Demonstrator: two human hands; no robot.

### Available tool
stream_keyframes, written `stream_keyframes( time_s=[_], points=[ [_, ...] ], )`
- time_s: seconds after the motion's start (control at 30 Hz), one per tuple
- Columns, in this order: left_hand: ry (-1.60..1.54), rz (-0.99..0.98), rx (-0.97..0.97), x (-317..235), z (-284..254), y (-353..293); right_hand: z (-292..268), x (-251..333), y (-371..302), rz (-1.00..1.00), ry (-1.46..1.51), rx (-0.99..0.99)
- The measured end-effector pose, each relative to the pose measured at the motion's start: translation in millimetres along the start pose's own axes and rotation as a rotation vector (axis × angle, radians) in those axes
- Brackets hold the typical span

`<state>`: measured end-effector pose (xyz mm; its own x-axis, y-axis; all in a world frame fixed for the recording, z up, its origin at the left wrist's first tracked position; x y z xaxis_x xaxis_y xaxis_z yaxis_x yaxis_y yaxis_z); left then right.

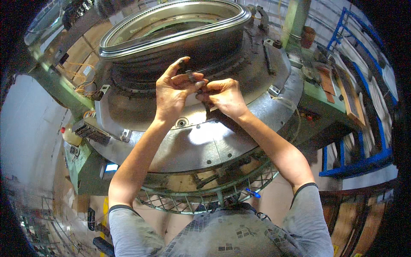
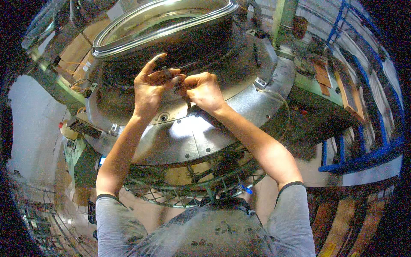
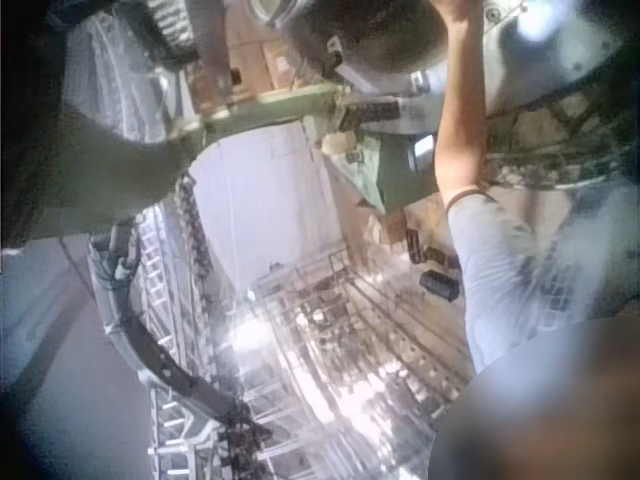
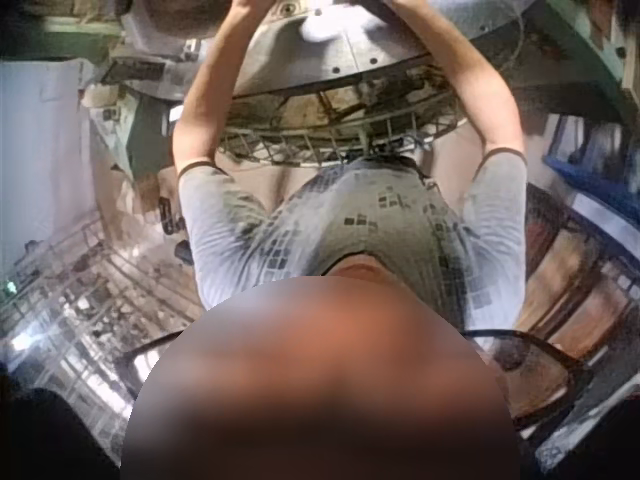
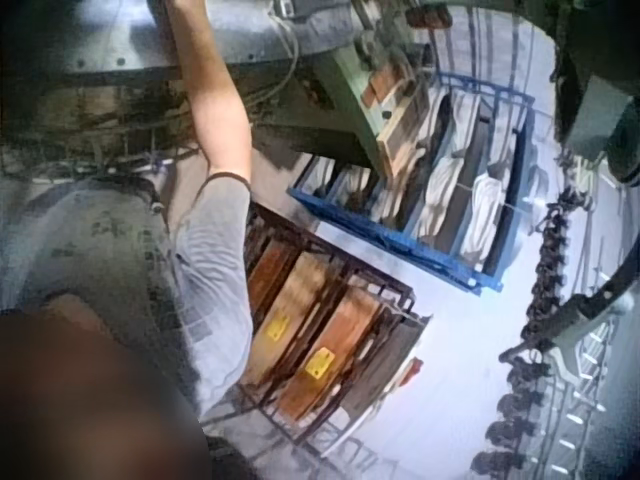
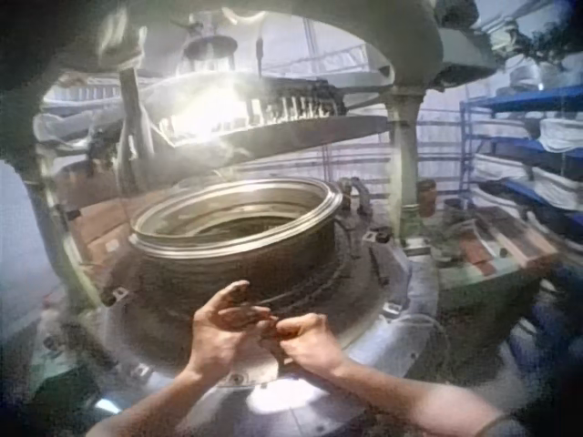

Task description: The person repeatedly picks up small rectangular metal pieces and inserts them into slots around the rim of a large circular metal component. They adjust each piece by hand to fit it into place, then retrieve additional pieces from a nearby tray and continue the process.

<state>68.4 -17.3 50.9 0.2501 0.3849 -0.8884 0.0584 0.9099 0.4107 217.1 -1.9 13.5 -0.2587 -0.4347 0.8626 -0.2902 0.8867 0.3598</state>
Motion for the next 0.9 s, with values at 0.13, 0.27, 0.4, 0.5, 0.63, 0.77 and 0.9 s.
stream_keyframes(
  time_s=[0.13,0.27,0.4,0.5,0.63,0.77,0.9],
  points=[
    [0.043,-0.058,-0.023,9.1,-9.6,7.3,-1.8,29.8,-7.6,-0.370,-0.456,-0.139],
    [-0.026,-0.194,-0.029,20.8,-20.8,9.0,-0.2,16.2,-0.9,-0.199,-0.284,-0.125],
    [-0.099,-0.442,0.026,37.0,-32.4,10.6,12.0,-18.9,18.4,0.210,-0.062,0.134],
    [-0.117,-0.523,0.073,46.0,-43.2,19.5,21.0,-15.8,35.4,0.125,0.025,0.344],
    [-0.186,-0.617,0.177,57.3,-57.1,34.8,33.4,-16.7,60.9,0.145,0.171,0.446],
    [-0.218,-0.551,0.102,61.8,-70.8,44.8,33.4,-26.8,73.3,0.182,0.118,0.352],
    [-0.372,-0.462,-0.161,56.9,-80.5,37.2,16.9,-32.9,73.5,0.041,0.120,-0.017]
  ],
)
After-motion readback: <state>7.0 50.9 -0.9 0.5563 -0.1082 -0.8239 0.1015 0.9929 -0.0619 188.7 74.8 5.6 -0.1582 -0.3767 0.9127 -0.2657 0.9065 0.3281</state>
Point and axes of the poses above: each hand's wrist, its own y-axis towards the middle knuckle, its own z-axis out of the palm, x = y × z, the point moved 7 cm from there along y, towards the middle knuckle, and after that the axes turned 4 degrees about -y, right-handed, at the moved point
